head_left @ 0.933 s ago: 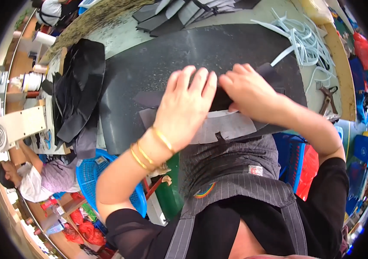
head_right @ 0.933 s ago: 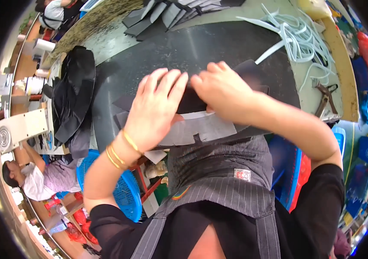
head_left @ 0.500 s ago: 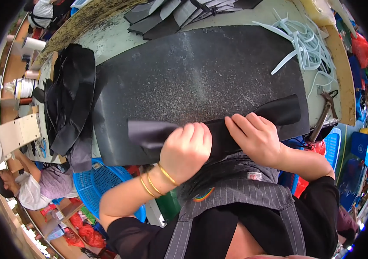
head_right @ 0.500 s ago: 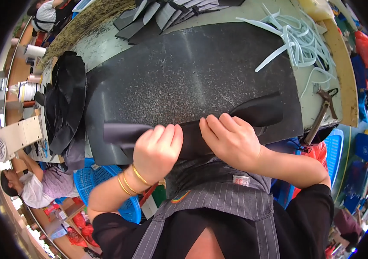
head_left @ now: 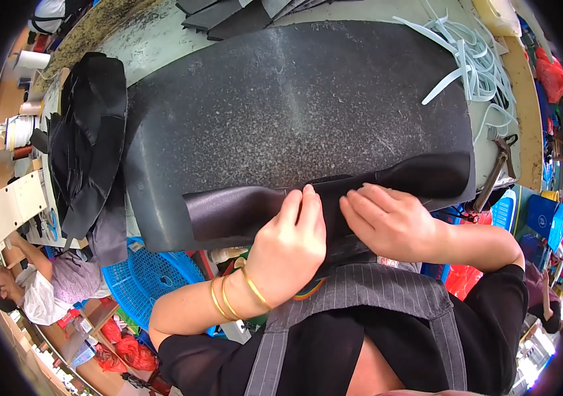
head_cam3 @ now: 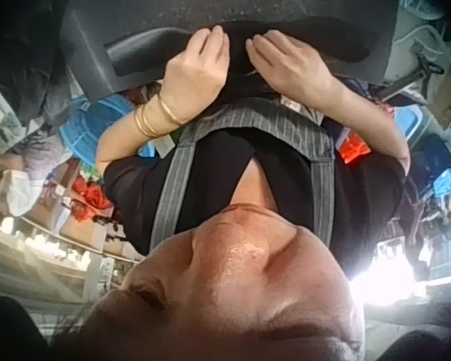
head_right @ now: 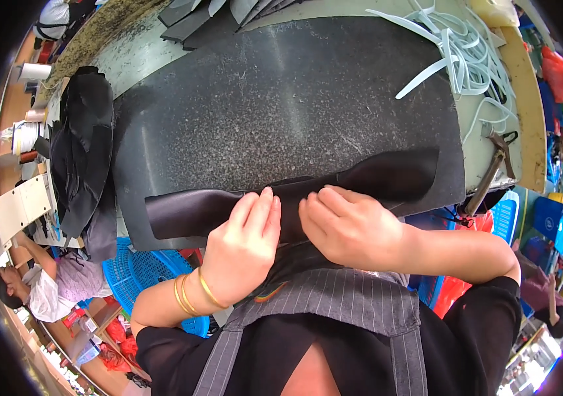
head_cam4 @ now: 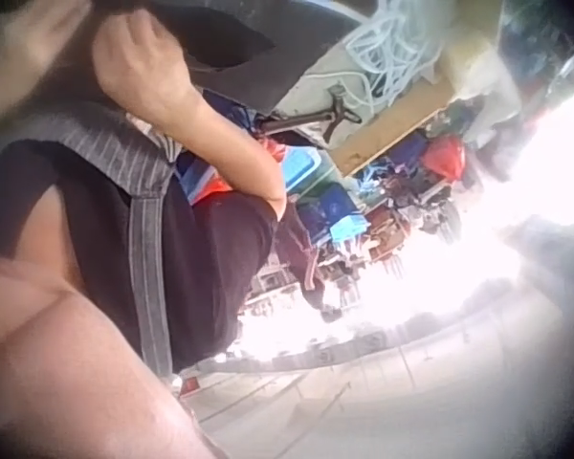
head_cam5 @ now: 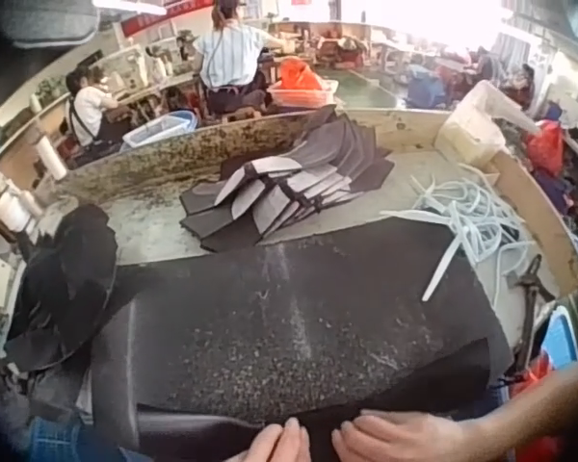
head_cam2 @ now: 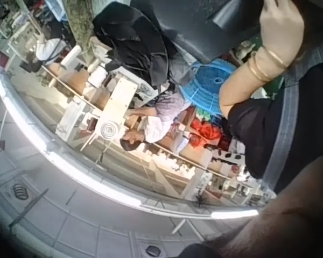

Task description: The recorder applies white adhesive strips to black shoe upper components and folds the edges on a workbench in a shoe factory.

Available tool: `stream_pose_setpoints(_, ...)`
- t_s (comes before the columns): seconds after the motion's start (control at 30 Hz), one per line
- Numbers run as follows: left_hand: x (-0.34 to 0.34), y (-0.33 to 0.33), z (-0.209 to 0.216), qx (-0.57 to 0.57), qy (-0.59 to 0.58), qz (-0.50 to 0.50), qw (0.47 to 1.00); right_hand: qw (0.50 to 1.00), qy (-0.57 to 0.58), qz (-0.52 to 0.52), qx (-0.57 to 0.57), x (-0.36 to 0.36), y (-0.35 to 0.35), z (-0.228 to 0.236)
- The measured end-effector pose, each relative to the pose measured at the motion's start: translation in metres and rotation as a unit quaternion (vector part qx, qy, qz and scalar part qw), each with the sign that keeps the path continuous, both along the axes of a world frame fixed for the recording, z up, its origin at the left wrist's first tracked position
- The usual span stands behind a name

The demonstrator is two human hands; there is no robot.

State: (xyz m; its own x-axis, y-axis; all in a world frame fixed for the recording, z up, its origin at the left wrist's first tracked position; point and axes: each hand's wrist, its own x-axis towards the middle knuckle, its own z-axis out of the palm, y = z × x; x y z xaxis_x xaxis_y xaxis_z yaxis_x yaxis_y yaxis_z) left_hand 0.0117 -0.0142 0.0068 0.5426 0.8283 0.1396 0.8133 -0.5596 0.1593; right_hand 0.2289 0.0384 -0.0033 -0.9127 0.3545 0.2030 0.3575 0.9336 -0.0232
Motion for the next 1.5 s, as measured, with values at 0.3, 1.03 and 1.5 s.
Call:
stream_pose_setpoints(0.3,-0.015,-0.002,-0.015,-0.121,-0.211,-0.038,0.969,0.985,0.060,0.003,-0.163,-0.003,0.007,0.002)
stream_pose_setpoints(1.03,0.099,0.007,-0.016,-0.054,-0.082,0.073,0.992,0.942,0.169,-0.124,-0.260,0.110,0.055,-0.012)
stream_pose_setpoints(1.5,0.111,0.029,-0.033,-0.057,-0.301,0.164,0.938,0.967,0.139,-0.199,-0.076,0.073,0.067,-0.040)
